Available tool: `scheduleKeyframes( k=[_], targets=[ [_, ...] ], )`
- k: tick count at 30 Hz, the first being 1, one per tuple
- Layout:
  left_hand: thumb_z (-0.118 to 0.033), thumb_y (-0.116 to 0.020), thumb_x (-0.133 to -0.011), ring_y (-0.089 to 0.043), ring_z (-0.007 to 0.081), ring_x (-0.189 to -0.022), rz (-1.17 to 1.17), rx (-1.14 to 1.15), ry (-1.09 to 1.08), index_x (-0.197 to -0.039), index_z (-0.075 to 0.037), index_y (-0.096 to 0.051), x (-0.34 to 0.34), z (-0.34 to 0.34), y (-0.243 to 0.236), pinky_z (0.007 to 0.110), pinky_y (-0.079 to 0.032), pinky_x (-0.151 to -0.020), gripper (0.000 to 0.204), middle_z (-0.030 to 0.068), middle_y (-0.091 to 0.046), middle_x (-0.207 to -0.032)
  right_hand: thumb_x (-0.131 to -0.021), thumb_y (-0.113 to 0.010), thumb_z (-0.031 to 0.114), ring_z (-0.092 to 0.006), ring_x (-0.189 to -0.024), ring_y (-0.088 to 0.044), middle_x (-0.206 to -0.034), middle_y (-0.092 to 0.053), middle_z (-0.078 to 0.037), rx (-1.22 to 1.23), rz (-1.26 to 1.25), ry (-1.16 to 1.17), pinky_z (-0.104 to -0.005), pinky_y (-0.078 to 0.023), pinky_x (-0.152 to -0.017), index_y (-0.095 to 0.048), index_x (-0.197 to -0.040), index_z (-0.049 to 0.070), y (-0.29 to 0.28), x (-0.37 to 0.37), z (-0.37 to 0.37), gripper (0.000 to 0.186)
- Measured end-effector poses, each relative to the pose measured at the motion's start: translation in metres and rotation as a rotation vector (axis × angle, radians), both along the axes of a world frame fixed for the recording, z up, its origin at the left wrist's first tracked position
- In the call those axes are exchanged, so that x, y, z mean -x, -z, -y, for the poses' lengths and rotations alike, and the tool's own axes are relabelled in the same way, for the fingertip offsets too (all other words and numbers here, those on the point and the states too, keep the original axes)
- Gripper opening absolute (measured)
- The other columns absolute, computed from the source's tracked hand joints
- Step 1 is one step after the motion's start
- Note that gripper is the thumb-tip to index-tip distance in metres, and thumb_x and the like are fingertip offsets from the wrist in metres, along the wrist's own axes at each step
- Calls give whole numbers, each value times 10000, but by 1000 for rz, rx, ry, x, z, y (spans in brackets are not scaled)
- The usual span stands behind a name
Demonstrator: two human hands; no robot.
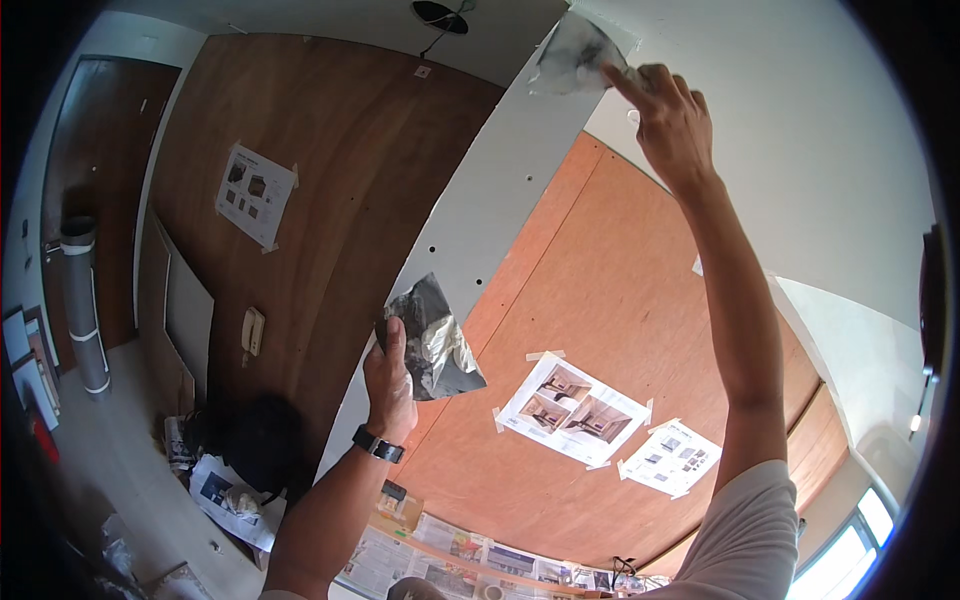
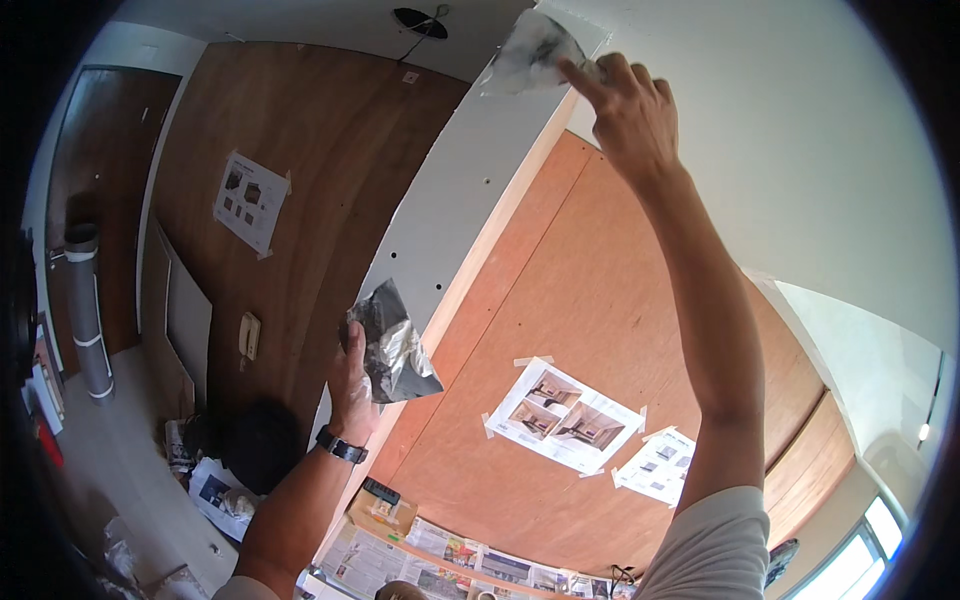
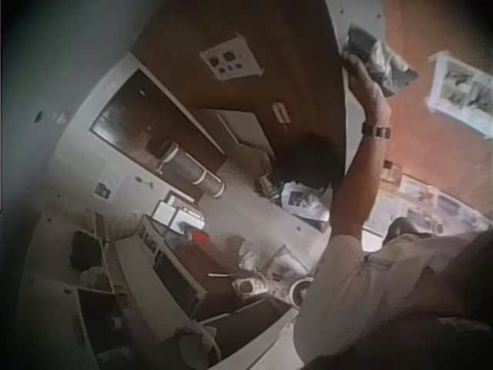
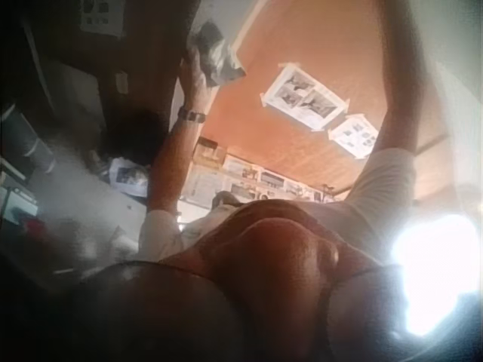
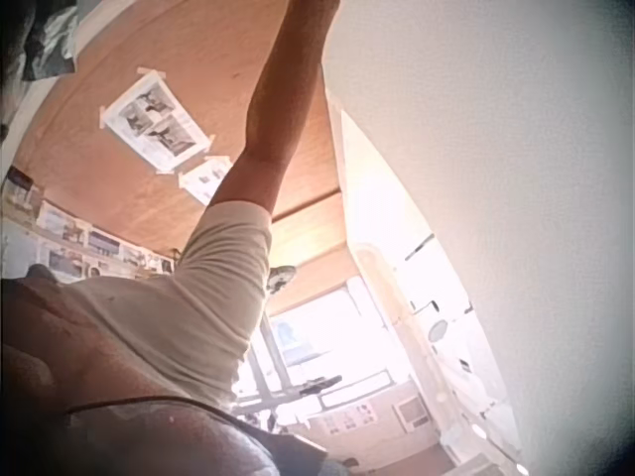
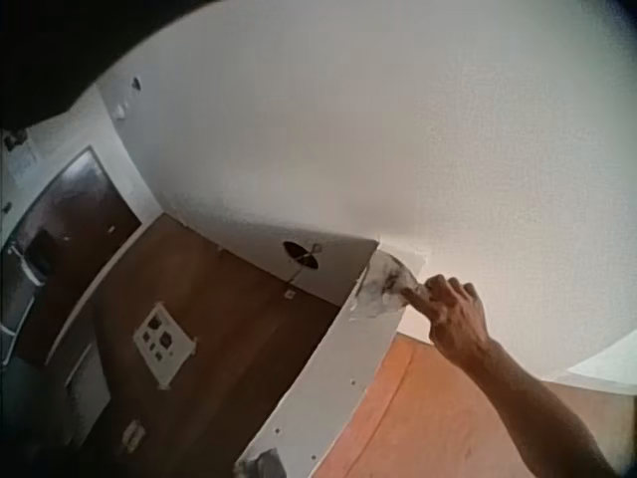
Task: The person applies white compound to the joint between a wall and the ceiling using a putty knife and a larger scraper.
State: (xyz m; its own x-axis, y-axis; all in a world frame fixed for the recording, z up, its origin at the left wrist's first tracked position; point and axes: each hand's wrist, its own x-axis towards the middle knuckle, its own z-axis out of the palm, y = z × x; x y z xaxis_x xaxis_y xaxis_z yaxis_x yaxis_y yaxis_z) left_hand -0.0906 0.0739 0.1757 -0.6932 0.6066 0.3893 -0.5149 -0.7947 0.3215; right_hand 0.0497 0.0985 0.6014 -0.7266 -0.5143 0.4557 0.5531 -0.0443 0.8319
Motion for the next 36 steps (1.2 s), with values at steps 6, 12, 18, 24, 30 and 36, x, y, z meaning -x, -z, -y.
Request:
scheduleKeyframes(
  k=[6,12,18,24,30,36],
  targets=[
    [-435,-598,-1046,-590,95,-1017,34,-2,3,-1210,3,-649,-7,6,0,294,-459,-941,470,21,-674,-1129,-861,-598,-8,-222,-830,-650,-990,-626,-45,-100,-29,75,-412,-496,-692,-691,-1288,362,-46,29,-20,572],
    [-430,-600,-1046,-609,104,-1029,40,19,4,-1217,-1,-651,-7,-3,6,301,-468,-945,465,30,-685,-1152,-878,-562,-28,-235,-912,-665,-1057,-637,-42,-24,-116,195,-428,-511,-755,-666,-1329,360,-50,46,-27,604],
    [-429,-611,-1040,-610,100,-1022,17,13,-9,-1216,-7,-654,-7,6,4,305,-470,-945,458,25,-685,-1150,-897,-538,-28,-240,-936,-668,-1092,-643,-35,51,-199,270,-441,-514,-786,-632,-1370,368,-47,54,-25,624],
    [-406,-603,-1048,-603,89,-1031,63,52,18,-1230,-12,-645,-7,1,9,300,-465,-953,436,18,-680,-1149,-908,-540,-15,-250,-972,-663,-1095,-639,-38,108,-204,260,-454,-509,-808,-633,-1369,363,-47,42,-29,604],
    [-396,-595,-1056,-589,86,-1025,73,44,-5,-1212,-9,-646,-7,3,11,300,-459,-940,421,8,-665,-1139,-897,-516,-45,-240,-1006,-646,-1118,-629,-17,176,-234,250,-448,-484,-837,-626,-1384,358,-46,23,-31,641],
    [-412,-597,-1051,-597,97,-1036,58,32,5,-1232,1,-641,-5,-1,20,306,-463,-952,453,21,-668,-1154,-892,-546,-46,-260,-981,-662,-1105,-642,-30,176,-207,234,-462,-496,-807,-638,-1368,343,-45,-5,-25,622]
  ],
)
